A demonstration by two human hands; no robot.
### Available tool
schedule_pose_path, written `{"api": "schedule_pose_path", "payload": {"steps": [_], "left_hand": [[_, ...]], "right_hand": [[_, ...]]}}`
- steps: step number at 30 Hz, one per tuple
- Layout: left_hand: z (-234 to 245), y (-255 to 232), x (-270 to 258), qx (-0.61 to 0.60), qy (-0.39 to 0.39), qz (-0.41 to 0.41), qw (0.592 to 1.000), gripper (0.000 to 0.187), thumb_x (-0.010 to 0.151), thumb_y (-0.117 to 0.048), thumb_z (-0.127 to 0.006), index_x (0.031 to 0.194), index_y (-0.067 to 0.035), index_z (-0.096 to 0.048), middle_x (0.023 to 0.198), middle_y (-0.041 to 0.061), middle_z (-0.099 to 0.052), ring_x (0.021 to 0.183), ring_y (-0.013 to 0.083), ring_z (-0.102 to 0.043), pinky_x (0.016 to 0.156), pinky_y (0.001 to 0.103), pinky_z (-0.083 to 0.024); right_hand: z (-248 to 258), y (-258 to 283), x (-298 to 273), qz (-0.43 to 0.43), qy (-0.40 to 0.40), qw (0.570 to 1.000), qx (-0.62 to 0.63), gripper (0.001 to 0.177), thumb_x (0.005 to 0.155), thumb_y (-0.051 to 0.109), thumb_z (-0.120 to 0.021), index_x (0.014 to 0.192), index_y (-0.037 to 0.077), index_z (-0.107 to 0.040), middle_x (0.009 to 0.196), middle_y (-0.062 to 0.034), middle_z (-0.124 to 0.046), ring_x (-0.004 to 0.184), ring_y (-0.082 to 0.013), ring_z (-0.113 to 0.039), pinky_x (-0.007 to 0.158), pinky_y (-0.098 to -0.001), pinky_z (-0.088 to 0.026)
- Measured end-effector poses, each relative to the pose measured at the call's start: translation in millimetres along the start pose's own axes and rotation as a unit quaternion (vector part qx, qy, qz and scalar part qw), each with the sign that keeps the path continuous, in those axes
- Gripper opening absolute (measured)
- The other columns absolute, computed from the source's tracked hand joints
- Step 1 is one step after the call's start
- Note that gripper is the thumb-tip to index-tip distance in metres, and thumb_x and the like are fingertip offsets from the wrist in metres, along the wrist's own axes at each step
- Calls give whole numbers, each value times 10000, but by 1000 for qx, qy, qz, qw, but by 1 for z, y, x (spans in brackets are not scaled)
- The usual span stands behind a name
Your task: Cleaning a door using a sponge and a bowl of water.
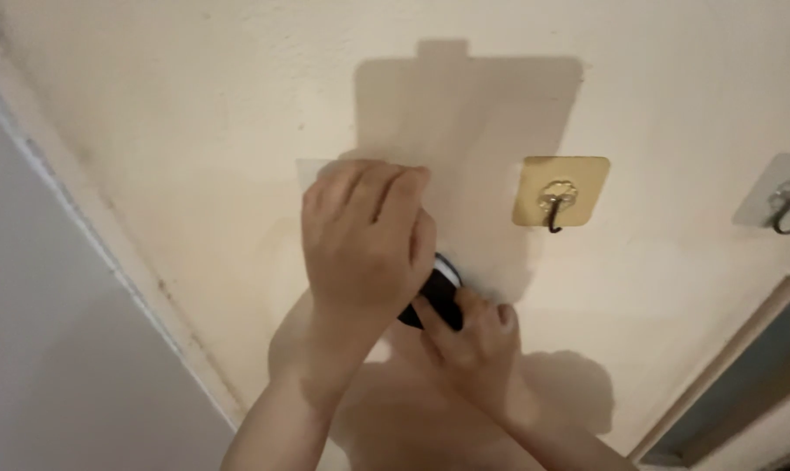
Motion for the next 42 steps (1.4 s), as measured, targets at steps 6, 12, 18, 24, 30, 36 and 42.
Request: {"api": "schedule_pose_path", "payload": {"steps": [6,12,18,24,30,36,42], "left_hand": [[-28,-21,4,-67,52,-23,996,241,893,-59,-717,1134,-77,-716,1132,62,-671,1155,278,-610,1026,447,-467],[-59,-50,5,-116,99,-94,984,152,910,-127,-745,1059,-110,-721,1102,7,-686,1105,219,-624,982,419,-466],[-63,-59,6,-116,79,-107,984,149,937,-118,-752,1082,-88,-731,1086,7,-686,1080,203,-630,939,405,-462],[-66,-61,6,-126,68,-93,985,118,964,-83,-749,1080,-83,-728,1057,11,-690,1047,207,-641,920,411,-461],[-73,-74,13,-144,55,-104,983,132,973,-79,-756,1101,-74,-724,1089,19,-695,1067,218,-639,927,404,-456],[-84,-81,12,-147,59,-102,982,108,992,-80,-768,1091,-94,-728,1072,2,-693,1060,200,-643,921,396,-455],[-95,-78,13,-143,47,-92,984,169,933,-83,-757,1099,-91,-731,1068,13,-691,1072,227,-644,937,419,-457]], "right_hand": [[39,-100,-51,-196,-49,975,-96,503,814,260,-767,1294,137,-680,1021,-196,-595,802,-381,-602,674,-484,-501],[28,-64,-26,-194,-77,978,-17,525,822,245,-772,1306,82,-651,977,-197,-660,823,-406,-617,727,-511,-535],[42,-111,-35,-153,-94,983,-34,430,796,168,-776,1209,105,-680,944,-161,-651,821,-371,-592,740,-511,-480],[44,-107,-59,-225,-175,951,-115,469,900,180,-701,1339,54,-596,1209,-281,-525,1091,-392,-543,940,-502,-481],[66,-136,-68,-246,-139,954,-103,467,867,178,-684,1312,58,-614,1155,-282,-507,1047,-405,-515,911,-522,-458],[55,-139,-62,-281,-184,934,-124,537,826,108,-674,1349,16,-596,1191,-308,-467,1107,-434,-502,947,-524,-447],[95,-136,49,-188,-179,961,-94,566,876,104,-695,1430,66,-588,1214,-272,-509,1099,-411,-510,967,-495,-456]]}}
Point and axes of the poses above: each hand's wrist, its own x-axis towards the middle knuckle, its own z-axis out of the back of the hand, y = z × x, the point moved 5 cm from there along x, towards the middle knuckle
